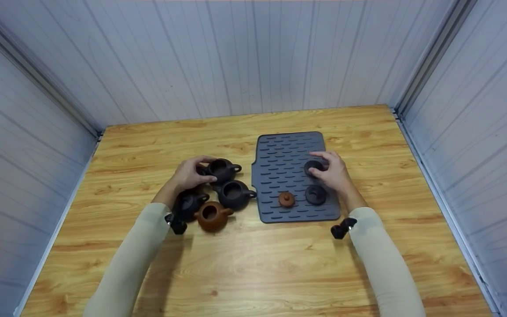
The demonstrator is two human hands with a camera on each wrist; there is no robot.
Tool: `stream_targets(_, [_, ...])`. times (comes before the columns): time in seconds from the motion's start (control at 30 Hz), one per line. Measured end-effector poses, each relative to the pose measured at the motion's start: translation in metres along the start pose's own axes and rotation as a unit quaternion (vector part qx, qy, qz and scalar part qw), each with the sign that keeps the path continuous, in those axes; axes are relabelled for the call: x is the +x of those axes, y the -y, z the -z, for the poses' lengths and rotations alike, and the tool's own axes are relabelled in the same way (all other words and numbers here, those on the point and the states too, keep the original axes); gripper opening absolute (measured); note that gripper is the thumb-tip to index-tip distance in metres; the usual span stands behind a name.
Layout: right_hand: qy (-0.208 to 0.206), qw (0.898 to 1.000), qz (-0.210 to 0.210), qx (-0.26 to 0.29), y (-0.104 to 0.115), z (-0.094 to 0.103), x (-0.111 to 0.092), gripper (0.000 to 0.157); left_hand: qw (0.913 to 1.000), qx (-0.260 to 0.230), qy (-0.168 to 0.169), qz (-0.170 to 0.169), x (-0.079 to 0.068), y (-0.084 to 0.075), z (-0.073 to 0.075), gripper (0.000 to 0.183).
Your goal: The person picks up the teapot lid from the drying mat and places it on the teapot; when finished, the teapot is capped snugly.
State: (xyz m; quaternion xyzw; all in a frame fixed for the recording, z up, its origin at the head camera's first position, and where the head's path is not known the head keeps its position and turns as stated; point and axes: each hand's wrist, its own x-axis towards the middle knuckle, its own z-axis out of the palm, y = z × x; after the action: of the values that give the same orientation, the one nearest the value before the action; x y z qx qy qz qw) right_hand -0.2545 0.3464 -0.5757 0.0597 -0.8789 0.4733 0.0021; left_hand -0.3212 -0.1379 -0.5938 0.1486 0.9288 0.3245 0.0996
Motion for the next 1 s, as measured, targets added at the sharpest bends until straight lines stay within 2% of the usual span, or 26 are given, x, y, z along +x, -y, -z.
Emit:
stream_targets(0.07, [0.002,1.000,0.000,0.005,-0.002,0.000,0.000,0.054,0.9999,-0.007,0.006,0.010,-0.013,-0.021,0.010,0.068])
stream_targets(0.2, [0.000,1.000,0.013,0.015,-0.009,-0.002,0.001,0.052,0.9998,-0.014,0.008,0.014,-0.011,-0.019,0.009,0.069])
stream_targets(0.37, [-0.009,1.000,0.022,0.017,-0.015,-0.004,0.003,0.049,0.9999,-0.015,-0.004,0.000,0.004,0.005,-0.001,0.071])
stream_targets(0.4, [-0.010,1.000,0.022,0.017,-0.016,-0.004,0.003,0.048,0.9999,-0.013,-0.002,0.008,0.001,-0.002,0.002,0.070])
stream_targets(0.43, [-0.010,1.000,0.021,0.015,-0.016,-0.004,0.003,0.048,0.9999,-0.011,-0.005,0.006,0.003,0.000,0.001,0.071])
stream_targets(0.5, [-0.010,1.000,0.018,0.012,-0.017,-0.004,0.004,0.047,0.9998,-0.019,0.001,0.009,0.000,-0.005,0.004,0.071])
stream_targets(0.57, [-0.009,1.000,0.012,0.009,-0.016,-0.004,0.004,0.045,0.9995,-0.024,0.007,0.019,-0.006,-0.016,0.009,0.071])
stream_targets(0.77, [0.000,1.000,-0.017,0.002,-0.014,-0.003,0.002,0.038,0.9996,-0.022,-0.004,0.015,-0.007,-0.012,0.008,0.069])
stream_targets(0.9, [-0.001,1.000,-0.021,-0.005,-0.015,-0.004,0.002,0.035,0.9993,-0.028,0.005,0.023,-0.013,-0.022,0.012,0.069])
stream_targets(1.0, [-0.007,1.000,-0.018,-0.002,-0.016,-0.005,0.002,0.033,0.9997,-0.016,-0.003,0.019,-0.008,-0.015,0.007,0.069])
